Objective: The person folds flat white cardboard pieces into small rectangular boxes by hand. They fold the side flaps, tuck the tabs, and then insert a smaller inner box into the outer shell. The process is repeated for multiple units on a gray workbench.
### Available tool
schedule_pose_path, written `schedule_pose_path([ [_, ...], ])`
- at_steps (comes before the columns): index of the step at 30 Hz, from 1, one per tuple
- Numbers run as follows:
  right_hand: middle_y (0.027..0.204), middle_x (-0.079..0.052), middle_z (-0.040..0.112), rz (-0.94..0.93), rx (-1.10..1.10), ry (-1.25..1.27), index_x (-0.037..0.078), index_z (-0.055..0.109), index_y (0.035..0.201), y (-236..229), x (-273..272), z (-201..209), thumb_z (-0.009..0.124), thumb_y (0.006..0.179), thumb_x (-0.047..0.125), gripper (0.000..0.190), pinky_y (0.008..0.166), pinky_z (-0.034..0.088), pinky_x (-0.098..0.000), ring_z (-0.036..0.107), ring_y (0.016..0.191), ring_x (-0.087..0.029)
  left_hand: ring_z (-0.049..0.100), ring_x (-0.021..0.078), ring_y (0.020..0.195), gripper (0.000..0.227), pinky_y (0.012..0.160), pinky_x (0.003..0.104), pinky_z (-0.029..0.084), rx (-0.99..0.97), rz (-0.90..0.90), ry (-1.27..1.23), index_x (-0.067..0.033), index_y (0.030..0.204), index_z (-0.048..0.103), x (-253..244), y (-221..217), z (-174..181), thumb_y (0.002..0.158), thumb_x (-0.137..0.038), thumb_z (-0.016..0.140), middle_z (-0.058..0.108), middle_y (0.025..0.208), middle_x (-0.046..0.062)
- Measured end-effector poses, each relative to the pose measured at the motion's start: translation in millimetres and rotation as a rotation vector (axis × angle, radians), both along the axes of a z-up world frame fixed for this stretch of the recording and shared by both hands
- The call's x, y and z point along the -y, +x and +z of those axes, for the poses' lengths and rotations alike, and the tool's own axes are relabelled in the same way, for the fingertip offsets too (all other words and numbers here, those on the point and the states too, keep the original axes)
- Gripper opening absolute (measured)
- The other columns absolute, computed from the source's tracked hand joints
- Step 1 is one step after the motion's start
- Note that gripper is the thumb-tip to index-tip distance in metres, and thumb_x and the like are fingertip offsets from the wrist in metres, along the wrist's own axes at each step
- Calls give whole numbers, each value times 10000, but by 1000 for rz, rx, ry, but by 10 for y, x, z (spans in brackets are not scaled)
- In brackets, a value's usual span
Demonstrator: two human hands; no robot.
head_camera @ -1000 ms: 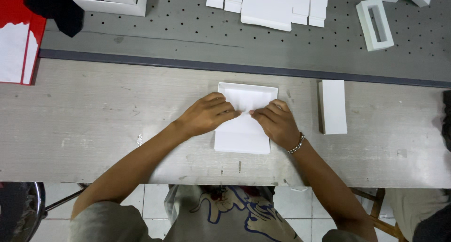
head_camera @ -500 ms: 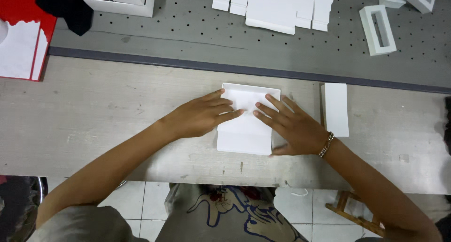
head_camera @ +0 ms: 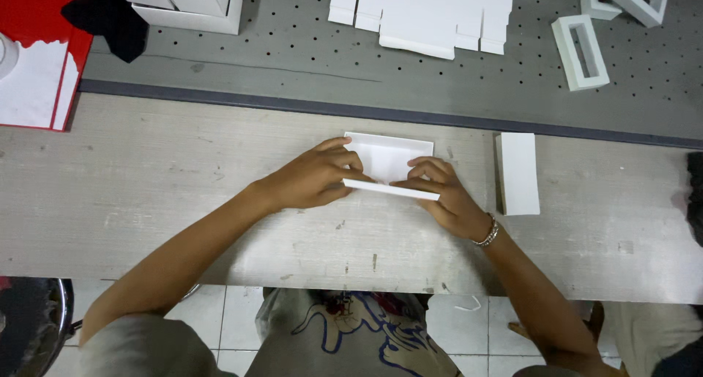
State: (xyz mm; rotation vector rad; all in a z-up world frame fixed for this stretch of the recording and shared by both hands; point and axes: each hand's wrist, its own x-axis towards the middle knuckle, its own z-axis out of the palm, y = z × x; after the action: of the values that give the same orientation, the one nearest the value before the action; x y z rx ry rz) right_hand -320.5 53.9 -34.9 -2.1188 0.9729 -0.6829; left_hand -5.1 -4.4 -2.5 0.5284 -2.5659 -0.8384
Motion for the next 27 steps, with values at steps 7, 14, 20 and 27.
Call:
schedule_pose_path([
  [7,1255,-124,712,-429,218,157,73,517,1361,276,-140,205,624,975,184,415,827,461,-368,673,1010,-226,575,269,1251,303,1219,559,191,-175,163,36,-125,1213,714,41,18,-143,915,-167,747,724,1073,40],
  [14,1290,-122,469,-491,81,-371,62,596,1071,329,-97,84,784,899,96,257,995,537,-429,521,1335,-352,625,351,1238,487,1152,549,399,-278,189,224,-129,1313,657,36,37,-101,852,-194,800,671,1247,127],
  [20,1229,-134,535,-363,-199,-542,98,689,1098,224,-94,-21,802,872,220,280,988,566,-411,577,1300,-394,593,330,1276,266,1122,477,453,-279,173,-132,-82,1017,769,77,28,-267,832,-265,824,660,1207,108],
  [27,775,5,634,-175,-590,-682,171,684,903,164,79,-108,734,921,330,167,1025,435,-473,633,1074,-221,677,250,950,166,1169,522,377,107,125,-693,-65,896,731,48,-164,-503,871,-226,762,701,790,62],
])
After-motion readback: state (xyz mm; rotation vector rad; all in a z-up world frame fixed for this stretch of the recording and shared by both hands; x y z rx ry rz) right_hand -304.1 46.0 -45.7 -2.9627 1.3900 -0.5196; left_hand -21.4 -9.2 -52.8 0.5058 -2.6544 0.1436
